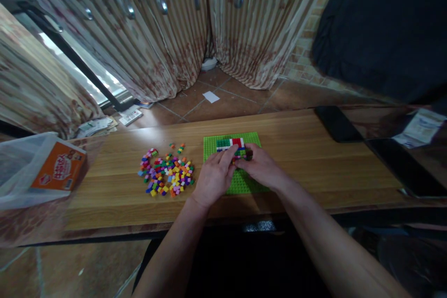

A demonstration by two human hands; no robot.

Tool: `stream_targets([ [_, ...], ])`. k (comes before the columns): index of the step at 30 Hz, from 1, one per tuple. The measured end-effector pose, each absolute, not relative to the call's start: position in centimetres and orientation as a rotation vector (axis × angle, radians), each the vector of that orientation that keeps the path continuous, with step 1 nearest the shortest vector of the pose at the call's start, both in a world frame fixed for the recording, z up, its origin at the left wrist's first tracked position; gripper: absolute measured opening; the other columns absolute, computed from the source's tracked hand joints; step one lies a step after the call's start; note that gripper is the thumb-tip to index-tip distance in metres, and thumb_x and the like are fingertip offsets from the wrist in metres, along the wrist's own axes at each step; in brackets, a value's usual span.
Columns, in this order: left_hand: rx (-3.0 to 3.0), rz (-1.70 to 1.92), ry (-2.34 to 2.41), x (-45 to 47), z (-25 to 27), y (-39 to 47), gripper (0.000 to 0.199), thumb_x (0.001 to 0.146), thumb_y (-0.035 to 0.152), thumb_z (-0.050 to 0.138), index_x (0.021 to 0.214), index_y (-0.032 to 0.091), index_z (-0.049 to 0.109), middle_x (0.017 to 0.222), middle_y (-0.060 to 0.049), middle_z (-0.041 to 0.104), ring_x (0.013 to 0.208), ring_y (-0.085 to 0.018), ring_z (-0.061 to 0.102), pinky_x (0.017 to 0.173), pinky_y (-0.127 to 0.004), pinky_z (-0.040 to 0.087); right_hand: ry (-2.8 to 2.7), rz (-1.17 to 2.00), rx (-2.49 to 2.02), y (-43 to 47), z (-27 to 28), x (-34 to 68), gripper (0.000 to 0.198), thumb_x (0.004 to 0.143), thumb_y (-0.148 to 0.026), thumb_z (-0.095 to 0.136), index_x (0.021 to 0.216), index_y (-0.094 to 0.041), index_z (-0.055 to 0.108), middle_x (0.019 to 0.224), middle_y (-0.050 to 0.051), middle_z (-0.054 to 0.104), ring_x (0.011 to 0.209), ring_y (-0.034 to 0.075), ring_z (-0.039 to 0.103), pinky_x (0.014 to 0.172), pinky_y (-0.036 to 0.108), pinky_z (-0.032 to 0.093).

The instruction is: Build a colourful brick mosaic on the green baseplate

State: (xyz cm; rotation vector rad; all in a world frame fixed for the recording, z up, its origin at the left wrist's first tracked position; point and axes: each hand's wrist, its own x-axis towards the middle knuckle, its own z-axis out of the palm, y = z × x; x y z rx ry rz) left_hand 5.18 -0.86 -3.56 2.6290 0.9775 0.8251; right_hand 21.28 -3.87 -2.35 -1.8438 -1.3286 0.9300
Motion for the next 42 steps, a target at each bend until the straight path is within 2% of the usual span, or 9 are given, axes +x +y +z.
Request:
stream_targets([
  [6,2.477,0.870,0.948,4.2,-2.6,-1.2,0.045,0.090,0.014,0.058,0.135,0.021,0.053,0.116,-0.009,0.070,0.104,-0.020,0.067,0.093,-0.037,0.056,-1.404,0.910,-1.842,-4.4,-2.8,21.8,0.040,0.081,-0.034,0.068,0.117,-0.018,0.062,0.100,0.009,0.073,0.084,0.023,0.067,0.076,0.038,0.051],
  [11,2.408,0.946,1.213,1.3,-1.9,0.5,0.033,0.088,0.010,0.052,0.117,0.018,0.065,0.101,-0.006,0.074,0.097,-0.019,0.068,0.093,-0.037,0.054,-1.371,0.970,-1.848,-4.4,-3.3,22.5,0.050,0.082,-0.045,0.068,0.121,-0.015,0.062,0.108,0.013,0.073,0.085,0.024,0.067,0.074,0.038,0.051],
  [16,2.392,0.540,1.710,-2.2,-1.3,2.3,0.021,0.083,0.011,0.054,0.092,0.017,0.072,0.097,-0.010,0.074,0.093,-0.025,0.069,0.084,-0.037,0.053,-1.345,0.997,-1.833,-4.3,-3.0,22.6,0.046,0.082,-0.044,0.068,0.118,-0.016,0.065,0.105,0.013,0.073,0.077,0.022,0.066,0.067,0.036,0.051],
  [20,2.432,0.215,1.804,-2.9,-0.9,2.1,0.018,0.085,0.020,0.055,0.078,0.018,0.072,0.088,-0.011,0.072,0.087,-0.026,0.068,0.079,-0.035,0.051,-1.341,0.999,-1.835,-4.3,-3.0,22.6,0.042,0.082,-0.043,0.068,0.116,-0.017,0.066,0.103,0.012,0.073,0.077,0.021,0.067,0.063,0.034,0.050],
  [25,2.453,0.187,1.844,-2.1,-1.3,1.7,0.022,0.086,0.019,0.052,0.075,0.019,0.071,0.084,-0.011,0.072,0.083,-0.026,0.067,0.076,-0.035,0.051,-1.368,0.959,-1.819,-4.3,-3.0,22.6,0.038,0.082,-0.043,0.068,0.111,-0.019,0.068,0.099,0.010,0.074,0.078,0.022,0.067,0.064,0.034,0.050],
  [30,2.435,0.143,1.838,-2.0,-1.7,1.9,0.022,0.087,0.018,0.049,0.079,0.017,0.069,0.092,-0.013,0.071,0.084,-0.026,0.068,0.073,-0.034,0.050,-1.369,0.989,-1.870,-4.2,-2.9,22.6,0.044,0.083,-0.044,0.066,0.118,-0.017,0.065,0.107,0.013,0.073,0.084,0.025,0.068,0.066,0.035,0.052],
  [33,2.420,0.208,1.829,-2.0,-1.6,2.0,0.021,0.088,0.016,0.047,0.082,0.017,0.067,0.094,-0.014,0.070,0.083,-0.025,0.067,0.072,-0.033,0.048,-1.366,1.006,-1.877,-4.2,-2.6,22.6,0.044,0.084,-0.043,0.066,0.119,-0.016,0.064,0.109,0.014,0.072,0.084,0.024,0.068,0.068,0.036,0.052],
  [36,2.288,0.404,1.775,-1.8,-1.3,2.1,0.017,0.089,0.018,0.048,0.085,0.017,0.065,0.087,-0.010,0.069,0.079,-0.023,0.065,0.069,-0.032,0.046,-1.373,1.014,-1.860,-4.2,-2.4,22.6,0.039,0.084,-0.041,0.066,0.115,-0.017,0.066,0.109,0.013,0.073,0.083,0.024,0.068,0.069,0.036,0.052],
  [42,1.892,0.791,1.245,-0.3,-1.0,1.4,0.014,0.087,0.024,0.050,0.077,0.017,0.058,0.066,0.002,0.057,0.063,-0.013,0.053,0.060,-0.023,0.040,-1.420,0.939,-1.811,-4.2,-2.8,22.8,0.035,0.084,-0.039,0.067,0.112,-0.018,0.067,0.102,0.011,0.074,0.083,0.022,0.067,0.071,0.035,0.051],
])
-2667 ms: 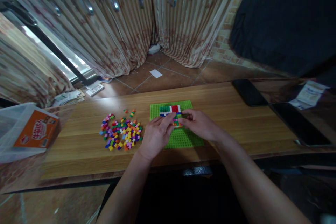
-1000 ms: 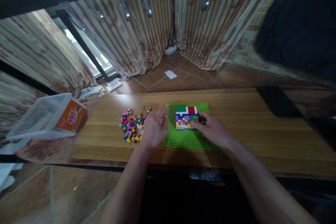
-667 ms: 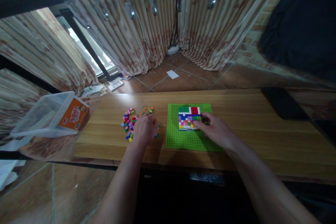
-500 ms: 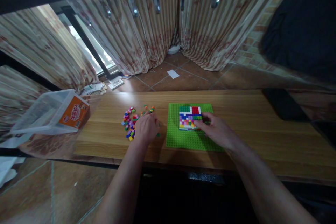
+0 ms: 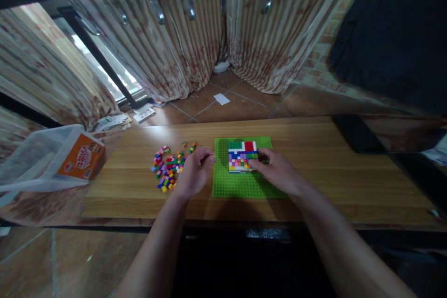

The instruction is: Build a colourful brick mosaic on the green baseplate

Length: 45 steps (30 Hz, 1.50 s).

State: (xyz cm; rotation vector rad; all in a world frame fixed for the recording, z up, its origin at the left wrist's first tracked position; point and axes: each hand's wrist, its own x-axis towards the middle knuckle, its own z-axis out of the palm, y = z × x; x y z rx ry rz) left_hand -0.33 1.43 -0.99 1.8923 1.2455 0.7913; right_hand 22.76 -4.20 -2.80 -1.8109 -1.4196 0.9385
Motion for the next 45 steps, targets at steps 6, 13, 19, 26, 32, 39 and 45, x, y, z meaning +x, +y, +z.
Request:
stream_targets([
  [6,1.531,0.898,1.097,1.4,-1.5,0.5,0.008,0.085,0.024,0.052,0.080,0.018,0.052,0.058,0.007,0.048,0.047,-0.008,0.042,0.046,-0.020,0.035,-1.442,0.899,-1.845,-4.1,-2.9,22.7,0.033,0.085,-0.038,0.067,0.110,-0.018,0.067,0.100,0.010,0.075,0.085,0.023,0.068,0.074,0.036,0.049],
  [13,1.499,0.907,1.018,2.1,-1.1,0.2,0.010,0.086,0.028,0.057,0.087,0.018,0.054,0.067,0.004,0.059,0.049,-0.007,0.050,0.047,-0.019,0.042,-1.430,0.913,-1.852,-4.1,-2.7,22.6,0.039,0.085,-0.039,0.067,0.114,-0.014,0.065,0.102,0.012,0.074,0.086,0.024,0.068,0.076,0.037,0.050],
  [19,1.536,0.765,0.927,2.7,-1.5,-0.9,0.015,0.088,0.033,0.060,0.089,0.018,0.061,0.068,0.004,0.058,0.050,-0.006,0.050,0.048,-0.018,0.042,-1.454,0.901,-1.821,-4.0,-3.0,22.8,0.035,0.088,-0.038,0.063,0.114,-0.015,0.066,0.103,0.012,0.074,0.088,0.024,0.068,0.077,0.037,0.051],
  [26,1.463,0.818,1.046,4.3,-2.3,-2.1,0.018,0.085,0.034,0.063,0.089,0.017,0.069,0.059,0.005,0.057,0.044,-0.007,0.047,0.042,-0.018,0.039,-1.468,0.887,-1.840,-4.0,-2.7,22.8,0.036,0.086,-0.037,0.065,0.114,-0.014,0.067,0.103,0.013,0.074,0.090,0.026,0.069,0.079,0.039,0.051],
  [32,1.402,0.933,1.094,5.5,-3.0,-2.9,0.015,0.082,0.029,0.065,0.088,0.018,0.072,0.062,0.002,0.063,0.050,-0.009,0.053,0.044,-0.019,0.041,-1.456,0.903,-1.775,-4.0,-2.9,22.9,0.035,0.085,-0.036,0.066,0.114,-0.016,0.067,0.106,0.013,0.075,0.094,0.026,0.069,0.084,0.041,0.052],
  [39,1.396,1.038,1.142,6.3,-4.3,-3.5,0.015,0.083,0.029,0.063,0.088,0.020,0.075,0.068,0.000,0.069,0.061,-0.012,0.061,0.054,-0.022,0.046,-1.444,0.911,-1.760,-4.0,-3.1,23.0,0.034,0.084,-0.035,0.067,0.113,-0.017,0.068,0.108,0.012,0.074,0.097,0.026,0.069,0.087,0.041,0.052],
  [45,1.240,1.087,1.202,6.8,-4.5,-3.8,0.015,0.079,0.027,0.066,0.090,0.019,0.074,0.068,0.000,0.070,0.057,-0.011,0.060,0.051,-0.021,0.043,-1.438,0.871,-1.782,-4.0,-2.9,22.8,0.029,0.083,-0.033,0.068,0.108,-0.018,0.069,0.102,0.010,0.075,0.093,0.025,0.069,0.085,0.039,0.052],
])
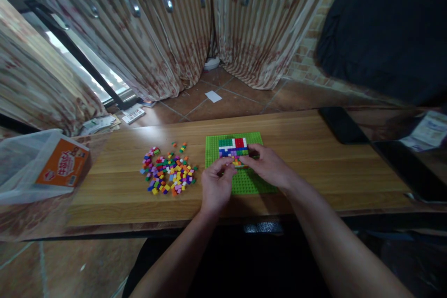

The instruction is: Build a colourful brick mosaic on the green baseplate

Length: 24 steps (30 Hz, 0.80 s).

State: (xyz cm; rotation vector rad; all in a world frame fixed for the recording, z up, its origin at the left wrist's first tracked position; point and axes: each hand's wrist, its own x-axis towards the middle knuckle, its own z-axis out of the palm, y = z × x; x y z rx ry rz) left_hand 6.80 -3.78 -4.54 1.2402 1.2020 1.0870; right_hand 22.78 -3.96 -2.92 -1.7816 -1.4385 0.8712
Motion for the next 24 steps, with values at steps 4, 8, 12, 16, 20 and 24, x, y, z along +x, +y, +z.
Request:
stream_targets([
  [4,1.065,1.062,1.210,7.2,-4.2,-3.9,0.018,0.075,0.027,0.069,0.090,0.018,0.073,0.063,0.002,0.068,0.041,-0.006,0.046,0.040,-0.019,0.034,-1.464,0.865,-1.795,-4.0,-2.8,22.8,0.028,0.083,-0.034,0.067,0.106,-0.017,0.069,0.096,0.009,0.075,0.086,0.024,0.068,0.078,0.038,0.051],
  [8,0.998,1.057,1.209,7.4,-3.9,-3.9,0.019,0.073,0.026,0.070,0.089,0.017,0.073,0.061,0.002,0.068,0.037,-0.005,0.042,0.038,-0.018,0.031,-1.440,0.892,-1.797,-4.2,-2.4,22.5,0.035,0.083,-0.039,0.067,0.110,-0.016,0.068,0.096,0.010,0.075,0.084,0.024,0.068,0.077,0.038,0.052],
  [12,0.986,1.112,1.179,7.5,-3.8,-3.8,0.014,0.070,0.023,0.072,0.084,0.018,0.072,0.064,0.000,0.070,0.051,-0.010,0.058,0.048,-0.019,0.044,-1.386,0.883,-1.835,-4.4,-2.1,21.7,0.048,0.080,-0.041,0.070,0.121,-0.016,0.062,0.106,0.012,0.074,0.091,0.025,0.069,0.081,0.040,0.052],
  [16,0.973,1.136,1.143,7.6,-3.8,-3.9,0.015,0.068,0.023,0.074,0.082,0.018,0.073,0.067,-0.001,0.071,0.060,-0.013,0.065,0.055,-0.022,0.051,-1.387,0.825,-1.950,-4.4,-1.9,21.1,0.056,0.079,-0.039,0.070,0.128,-0.014,0.057,0.109,0.014,0.073,0.093,0.028,0.069,0.082,0.042,0.053],
  [20,0.964,1.138,1.142,7.6,-3.9,-3.9,0.014,0.069,0.021,0.073,0.082,0.018,0.073,0.067,0.000,0.072,0.061,-0.012,0.066,0.058,-0.022,0.053,-1.431,0.769,-1.999,-4.4,-1.6,20.8,0.056,0.080,-0.040,0.067,0.127,-0.013,0.057,0.109,0.015,0.073,0.094,0.029,0.069,0.082,0.043,0.052],
  [24,0.959,1.134,1.149,7.7,-3.9,-3.9,0.014,0.069,0.020,0.072,0.082,0.018,0.073,0.067,0.000,0.072,0.062,-0.012,0.066,0.059,-0.022,0.053,-1.439,0.740,-2.020,-4.4,-1.2,20.7,0.050,0.079,-0.039,0.066,0.122,-0.015,0.060,0.104,0.013,0.074,0.092,0.029,0.069,0.078,0.041,0.052],
])
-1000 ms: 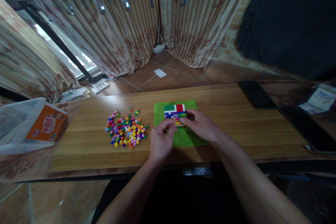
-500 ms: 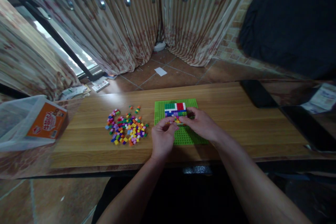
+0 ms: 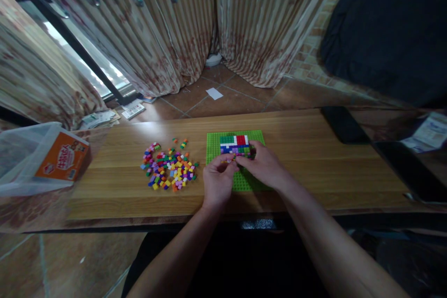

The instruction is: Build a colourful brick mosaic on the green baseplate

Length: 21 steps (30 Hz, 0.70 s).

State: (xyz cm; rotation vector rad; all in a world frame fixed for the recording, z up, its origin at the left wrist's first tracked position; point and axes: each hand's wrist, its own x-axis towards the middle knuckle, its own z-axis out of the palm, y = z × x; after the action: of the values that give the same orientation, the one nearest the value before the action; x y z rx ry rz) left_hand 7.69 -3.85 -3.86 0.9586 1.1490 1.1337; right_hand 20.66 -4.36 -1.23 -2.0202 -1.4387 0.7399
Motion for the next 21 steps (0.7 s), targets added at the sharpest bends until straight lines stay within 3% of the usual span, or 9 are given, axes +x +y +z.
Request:
stream_targets([
  [12,0.978,1.015,1.158,7.1,-3.6,-4.0,0.025,0.071,0.027,0.074,0.094,0.016,0.072,0.063,0.001,0.069,0.046,-0.009,0.057,0.040,-0.017,0.040,-1.400,0.702,-1.994,-4.2,-1.6,20.7,0.041,0.076,-0.035,0.071,0.113,-0.019,0.063,0.098,0.011,0.074,0.085,0.027,0.069,0.073,0.039,0.052],
  [15,0.988,1.018,1.082,6.1,-3.0,-4.0,0.029,0.071,0.030,0.077,0.095,0.015,0.072,0.066,0.001,0.070,0.046,-0.008,0.058,0.045,-0.019,0.046,-1.409,0.754,-1.957,-4.3,-1.8,20.9,0.043,0.078,-0.038,0.070,0.115,-0.018,0.063,0.102,0.012,0.074,0.089,0.027,0.069,0.077,0.039,0.052],
  [21,0.915,1.094,0.999,4.2,-2.3,-2.7,0.026,0.069,0.035,0.082,0.083,0.014,0.075,0.075,-0.003,0.074,0.064,-0.011,0.067,0.066,-0.024,0.056,-1.410,0.844,-1.843,-4.2,-2.7,22.2,0.050,0.082,-0.050,0.068,0.119,-0.016,0.064,0.107,0.013,0.074,0.094,0.027,0.069,0.084,0.041,0.053],
])
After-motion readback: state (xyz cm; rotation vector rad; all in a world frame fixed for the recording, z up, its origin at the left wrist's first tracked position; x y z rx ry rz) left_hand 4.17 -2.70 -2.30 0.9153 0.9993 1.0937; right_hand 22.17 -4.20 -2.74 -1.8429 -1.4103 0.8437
